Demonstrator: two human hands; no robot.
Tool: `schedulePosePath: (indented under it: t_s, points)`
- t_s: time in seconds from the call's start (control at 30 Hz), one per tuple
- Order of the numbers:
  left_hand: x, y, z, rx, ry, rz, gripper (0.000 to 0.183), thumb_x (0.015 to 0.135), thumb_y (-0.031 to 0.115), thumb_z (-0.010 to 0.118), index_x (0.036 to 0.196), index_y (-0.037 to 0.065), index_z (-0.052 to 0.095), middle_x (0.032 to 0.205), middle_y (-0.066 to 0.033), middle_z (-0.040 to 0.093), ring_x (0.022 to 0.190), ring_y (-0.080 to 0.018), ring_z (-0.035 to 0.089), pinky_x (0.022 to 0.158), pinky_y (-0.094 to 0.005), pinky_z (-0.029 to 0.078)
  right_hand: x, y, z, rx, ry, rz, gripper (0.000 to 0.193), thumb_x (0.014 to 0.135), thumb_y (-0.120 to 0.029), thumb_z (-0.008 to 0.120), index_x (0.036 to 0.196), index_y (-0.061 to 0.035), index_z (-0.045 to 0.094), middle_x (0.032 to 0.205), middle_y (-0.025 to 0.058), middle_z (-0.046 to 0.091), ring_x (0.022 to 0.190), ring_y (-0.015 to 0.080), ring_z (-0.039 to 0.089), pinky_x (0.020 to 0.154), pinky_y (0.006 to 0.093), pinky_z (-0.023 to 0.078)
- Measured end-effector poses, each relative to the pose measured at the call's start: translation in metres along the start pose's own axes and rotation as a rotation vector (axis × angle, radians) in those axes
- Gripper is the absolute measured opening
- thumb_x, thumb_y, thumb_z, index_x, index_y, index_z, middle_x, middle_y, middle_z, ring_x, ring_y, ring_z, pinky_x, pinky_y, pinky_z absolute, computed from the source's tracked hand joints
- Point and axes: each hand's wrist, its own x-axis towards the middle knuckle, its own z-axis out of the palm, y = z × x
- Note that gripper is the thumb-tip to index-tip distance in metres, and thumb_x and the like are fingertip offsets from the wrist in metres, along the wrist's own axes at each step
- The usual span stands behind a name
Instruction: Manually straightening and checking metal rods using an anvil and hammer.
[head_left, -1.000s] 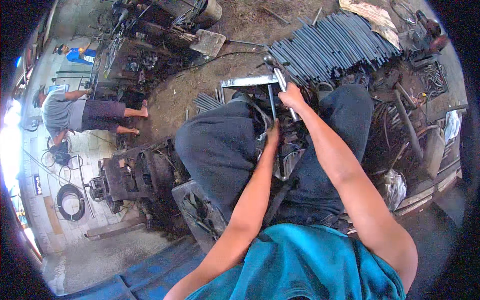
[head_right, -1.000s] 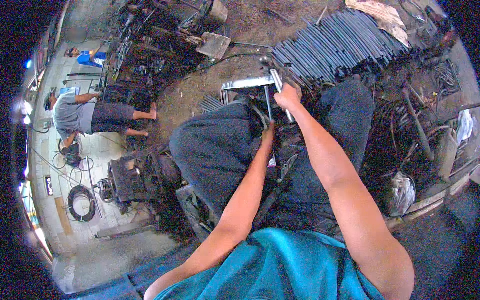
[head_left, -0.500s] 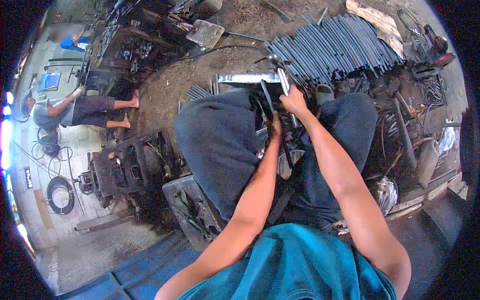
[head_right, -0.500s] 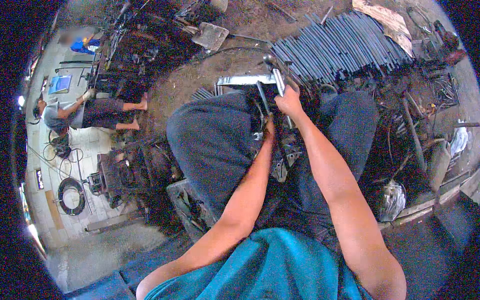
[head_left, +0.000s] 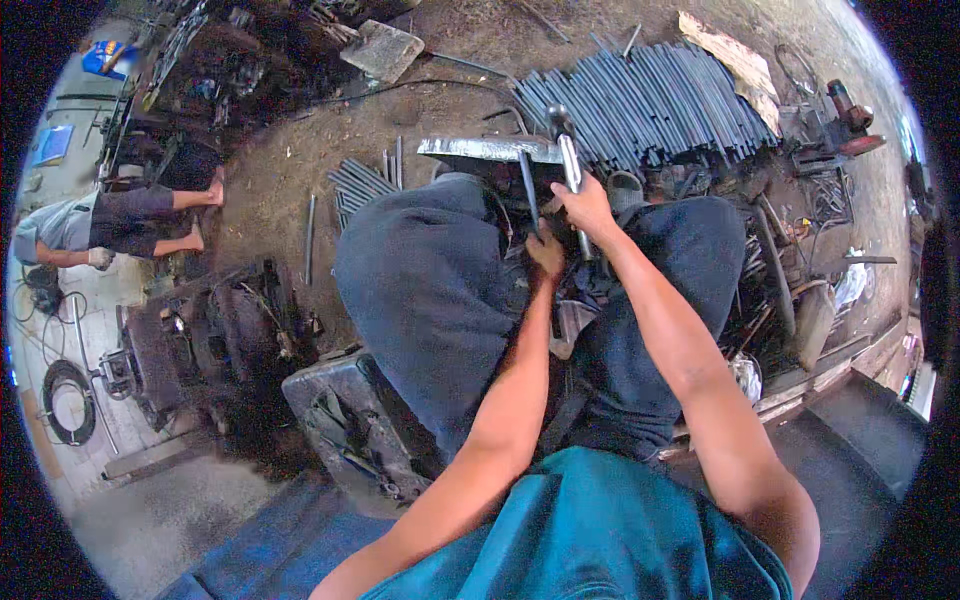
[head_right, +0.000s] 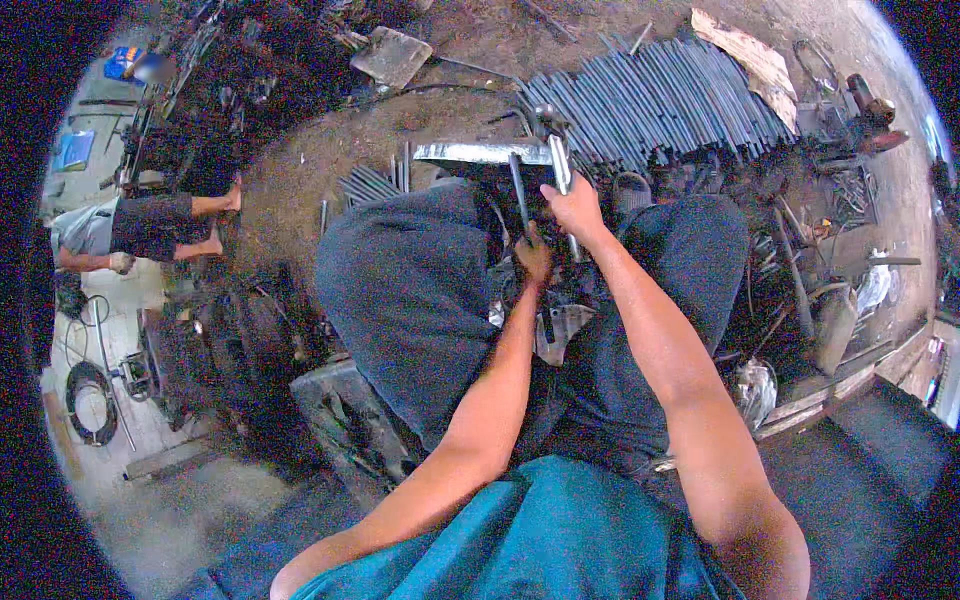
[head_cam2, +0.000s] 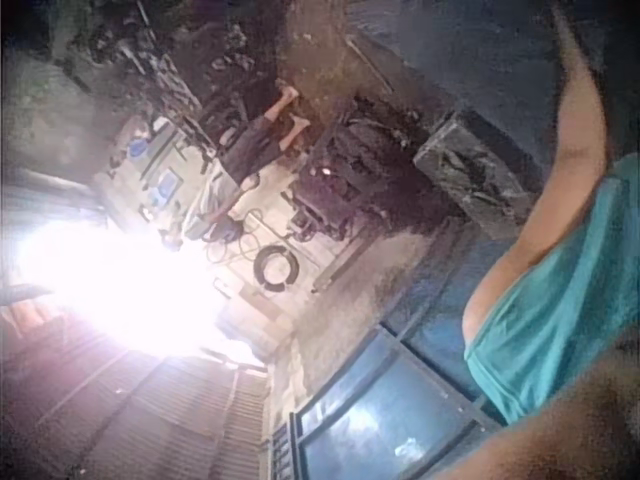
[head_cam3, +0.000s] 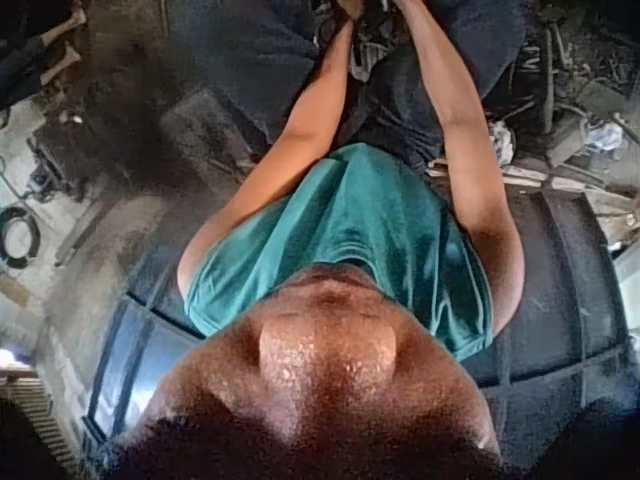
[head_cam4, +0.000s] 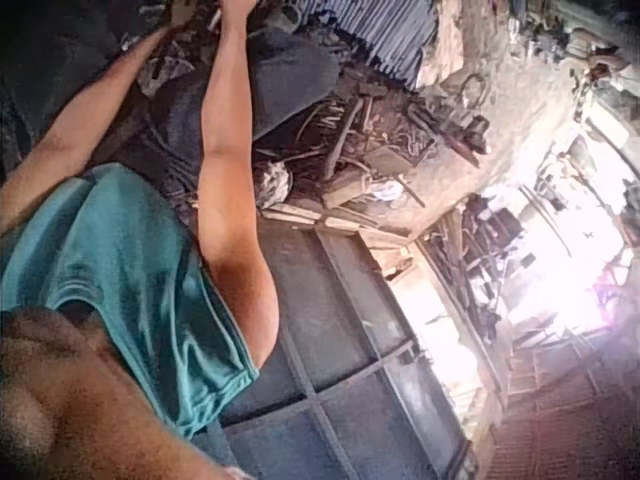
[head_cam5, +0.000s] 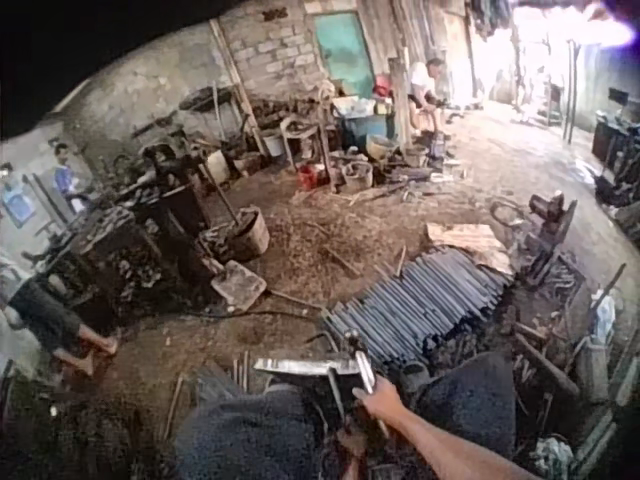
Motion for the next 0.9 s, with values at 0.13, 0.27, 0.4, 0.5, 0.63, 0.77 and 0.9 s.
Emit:
schedulePosePath:
  t_s: [0.13,0.27,0.4,0.5,0.63,0.77,0.9]
  points:
    - [0.006,-0.012,0.021,0.015,0.348,0.200,0.049,0.094,0.038,0.047,0.088,-0.010,0.057,0.071,-0.0255,0.058,0.070,-0.0406,0.057,0.068,-0.0465,0.043,0.004,-0.002,0.005,-0.056,0.014,0.034,0.044,0.076,-0.028,0.070,0.099,0.0044,0.050,0.073,0.0177,0.062,0.065,0.0257,0.063,0.061,0.0379,0.050]
    - [0.000,0.001,0.021,-0.007,0.444,0.217,0.047,0.093,0.037,0.045,0.092,-0.008,0.057,0.080,-0.0316,0.059,0.084,-0.0510,0.055,0.077,-0.0493,0.042,0.006,0.018,0.004,-0.183,0.175,-0.087,0.050,0.078,-0.035,0.067,0.100,0.0058,0.049,0.079,0.0234,0.063,0.075,0.0338,0.065,0.069,0.0416,0.050]
    - [-0.004,0.010,0.006,0.063,0.201,0.100,0.046,0.093,0.037,0.044,0.089,-0.006,0.058,0.085,-0.0333,0.059,0.083,-0.0516,0.055,0.072,-0.0528,0.043,-0.005,0.012,0.014,-0.327,0.249,-0.119,0.062,0.080,-0.045,0.062,0.114,0.0061,0.047,0.092,0.0306,0.061,0.090,0.0441,0.060,0.079,0.0454,0.047]
    - [-0.006,0.014,0.005,0.131,0.172,-0.020,0.044,0.093,0.037,0.045,0.087,-0.005,0.059,0.082,-0.0317,0.060,0.080,-0.0506,0.056,0.068,-0.0544,0.042,0.000,0.023,0.021,-0.343,0.331,-0.265,0.044,0.080,-0.038,0.064,0.097,-0.0009,0.049,0.070,0.0186,0.058,0.063,0.0303,0.061,0.059,0.0418,0.047]
    - [-0.004,0.009,0.004,0.086,0.221,0.025,0.044,0.092,0.037,0.047,0.082,-0.005,0.057,0.075,-0.0326,0.058,0.074,-0.0505,0.056,0.065,-0.0543,0.042,0.022,0.009,0.017,-0.053,0.121,0.051,0.022,0.071,-0.013,0.061,0.087,-0.0003,0.051,0.059,0.0068,0.052,0.044,0.0178,0.051,0.039,0.0338,0.044]
    - [-0.009,0.024,0.004,0.046,0.232,0.051,0.044,0.092,0.037,0.049,0.078,-0.005,0.054,0.070,-0.0313,0.057,0.069,-0.0502,0.056,0.061,-0.0543,0.041,0.016,-0.018,0.011,0.081,0.110,0.201,0.014,0.069,-0.008,0.061,0.072,-0.0027,0.049,0.057,0.0051,0.049,0.041,0.0158,0.047,0.036,0.0322,0.040]
    - [-0.015,0.021,0.006,0.129,0.239,0.037,0.046,0.091,0.038,0.049,0.073,-0.003,0.054,0.066,-0.0291,0.057,0.064,-0.0487,0.056,0.059,-0.0540,0.041,0.009,-0.030,0.006,0.074,0.117,0.168,0.017,0.075,-0.008,0.062,0.074,-0.0055,0.045,0.052,0.0017,0.043,0.038,0.0127,0.042,0.034,0.0300,0.035]
